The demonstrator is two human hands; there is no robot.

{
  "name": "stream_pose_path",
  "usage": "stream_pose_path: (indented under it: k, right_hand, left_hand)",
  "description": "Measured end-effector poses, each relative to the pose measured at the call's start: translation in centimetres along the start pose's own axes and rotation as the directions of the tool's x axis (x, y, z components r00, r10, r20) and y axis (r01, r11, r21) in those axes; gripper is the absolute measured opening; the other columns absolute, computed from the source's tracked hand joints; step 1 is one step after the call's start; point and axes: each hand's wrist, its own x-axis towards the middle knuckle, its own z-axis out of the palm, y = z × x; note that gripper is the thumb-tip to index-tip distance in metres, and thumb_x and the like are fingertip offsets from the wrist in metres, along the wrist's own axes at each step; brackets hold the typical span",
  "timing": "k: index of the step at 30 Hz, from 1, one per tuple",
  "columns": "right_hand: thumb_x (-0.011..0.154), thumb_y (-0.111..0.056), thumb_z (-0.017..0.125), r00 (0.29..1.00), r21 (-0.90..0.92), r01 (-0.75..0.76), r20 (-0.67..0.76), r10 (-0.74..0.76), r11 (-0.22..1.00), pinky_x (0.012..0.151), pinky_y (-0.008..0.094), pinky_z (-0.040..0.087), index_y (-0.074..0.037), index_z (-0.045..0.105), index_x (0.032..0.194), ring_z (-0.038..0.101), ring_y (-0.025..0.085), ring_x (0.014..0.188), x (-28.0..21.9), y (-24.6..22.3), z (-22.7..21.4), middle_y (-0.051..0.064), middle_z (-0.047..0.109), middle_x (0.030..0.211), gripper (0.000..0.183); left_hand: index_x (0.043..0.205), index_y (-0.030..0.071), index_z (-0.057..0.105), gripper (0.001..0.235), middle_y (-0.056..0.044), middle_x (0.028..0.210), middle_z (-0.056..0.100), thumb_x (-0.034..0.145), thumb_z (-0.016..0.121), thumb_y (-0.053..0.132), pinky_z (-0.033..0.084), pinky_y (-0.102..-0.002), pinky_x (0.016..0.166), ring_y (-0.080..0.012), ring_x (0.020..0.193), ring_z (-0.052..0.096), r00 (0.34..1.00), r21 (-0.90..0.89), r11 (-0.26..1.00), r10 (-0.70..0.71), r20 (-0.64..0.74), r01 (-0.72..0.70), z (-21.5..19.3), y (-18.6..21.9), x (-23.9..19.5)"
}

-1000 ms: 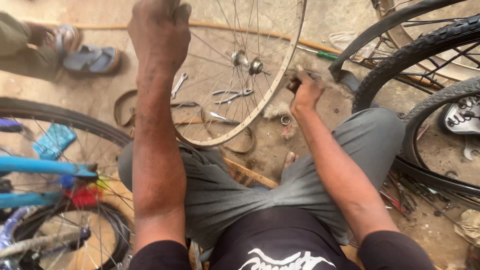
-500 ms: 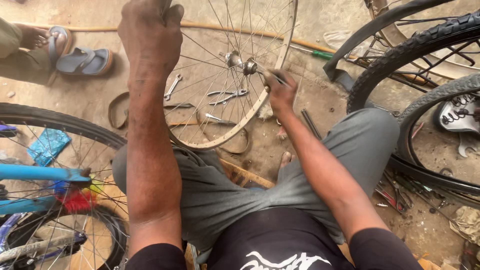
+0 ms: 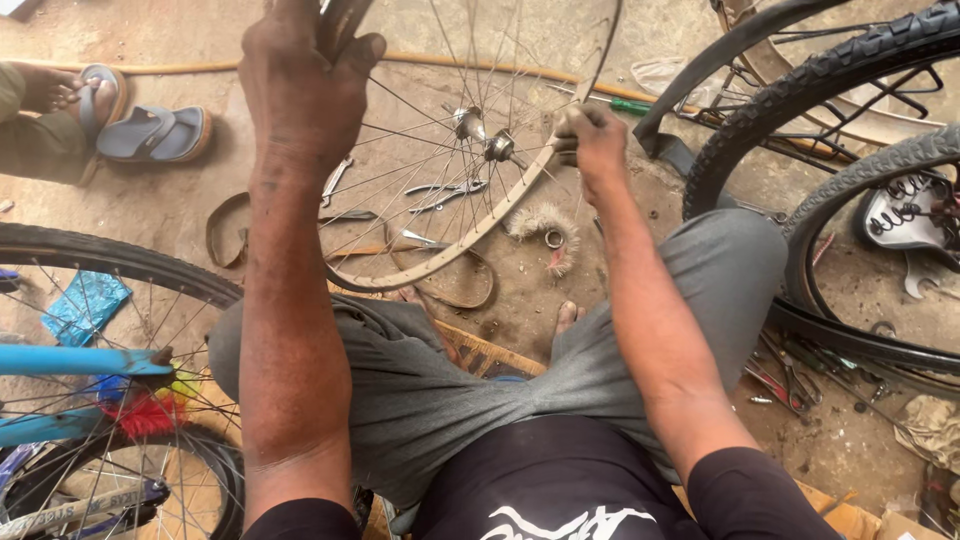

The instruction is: The person is repairing a bicycle wheel hub while sitting on the floor. They use pliers and a wrench to remove the hub components, including the axle and bearings, and then reassemble the parts.

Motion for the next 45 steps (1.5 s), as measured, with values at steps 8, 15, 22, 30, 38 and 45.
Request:
stream_pose_path:
  k: [8,15,22,30,38,45]
  right_hand:
    - [0.090,-0.006,0.077,0.998,0.284,0.056,-0.005,-0.057,0.957,0.047,0.028,0.051,0.002,0.069,0.095,0.062,0.013,0.056,-0.4,1.1,3.5,0.006,0.066,0.072,0.013]
    - [0.082,0.001,0.073,0.984,0.410,0.087,-0.180,-0.013,0.908,0.053,0.032,0.057,-0.004,0.059,0.112,0.066,0.018,0.064,-1.8,-0.9,4.6,0.011,0.068,0.087,0.034]
    - [0.094,-0.002,0.066,0.991,0.505,0.120,-0.003,-0.137,0.855,0.072,0.036,0.060,0.000,0.067,0.113,0.071,0.021,0.084,-1.6,-3.1,3.3,0.012,0.072,0.096,0.020]
    - [0.087,0.000,0.071,0.933,-0.385,0.260,-0.136,-0.333,0.886,0.062,0.024,0.056,-0.005,0.066,0.103,0.064,0.009,0.074,-0.5,-1.3,4.6,0.001,0.066,0.087,0.017]
    - [0.079,0.011,0.069,0.785,-0.097,0.491,-0.381,-0.488,0.866,0.057,0.025,0.060,-0.006,0.059,0.119,0.066,0.011,0.070,-2.1,-2.3,6.3,0.003,0.067,0.085,0.045]
    - [0.101,-0.001,0.068,0.906,0.545,0.251,0.159,-0.392,0.800,0.068,0.043,0.068,-0.002,0.071,0.115,0.077,0.025,0.081,-4.2,-6.1,4.6,0.015,0.076,0.094,0.015]
  left_hand:
    - [0.142,0.011,0.057,0.053,-0.008,0.108,0.075,0.097,0.084,0.010,0.062,-0.035,0.071,-0.0203,0.086,0.075,0.988,0.026,0.988,0.152,0.023,-0.152,-0.2,3.4,-0.5]
    - [0.147,0.017,0.056,0.055,-0.004,0.097,0.068,0.099,0.083,0.017,0.056,-0.039,0.065,-0.0195,0.078,0.070,0.993,0.125,0.986,0.105,0.057,-0.112,-1.0,3.9,-1.4]
    - [0.149,0.017,0.055,0.055,-0.004,0.095,0.068,0.101,0.082,0.017,0.056,-0.034,0.062,-0.0167,0.076,0.068,0.995,0.125,0.988,0.090,0.049,-0.096,-1.1,2.2,-1.7]
    - [0.151,0.020,0.052,0.054,-0.001,0.094,0.067,0.104,0.079,0.020,0.054,-0.031,0.058,-0.0131,0.071,0.065,0.989,0.135,0.980,0.143,0.047,-0.148,-0.1,2.6,-2.2]
    - [0.161,0.021,0.038,0.066,0.000,0.090,0.064,0.107,0.077,0.021,0.050,-0.028,0.052,-0.0117,0.065,0.061,0.984,0.154,0.972,0.172,0.047,-0.177,0.4,3.1,-2.3]
    - [0.159,0.022,0.044,0.066,0.001,0.088,0.064,0.104,0.080,0.023,0.052,-0.030,0.056,-0.0123,0.068,0.061,0.982,0.106,0.979,0.164,0.092,-0.174,-0.8,2.6,-2.2]
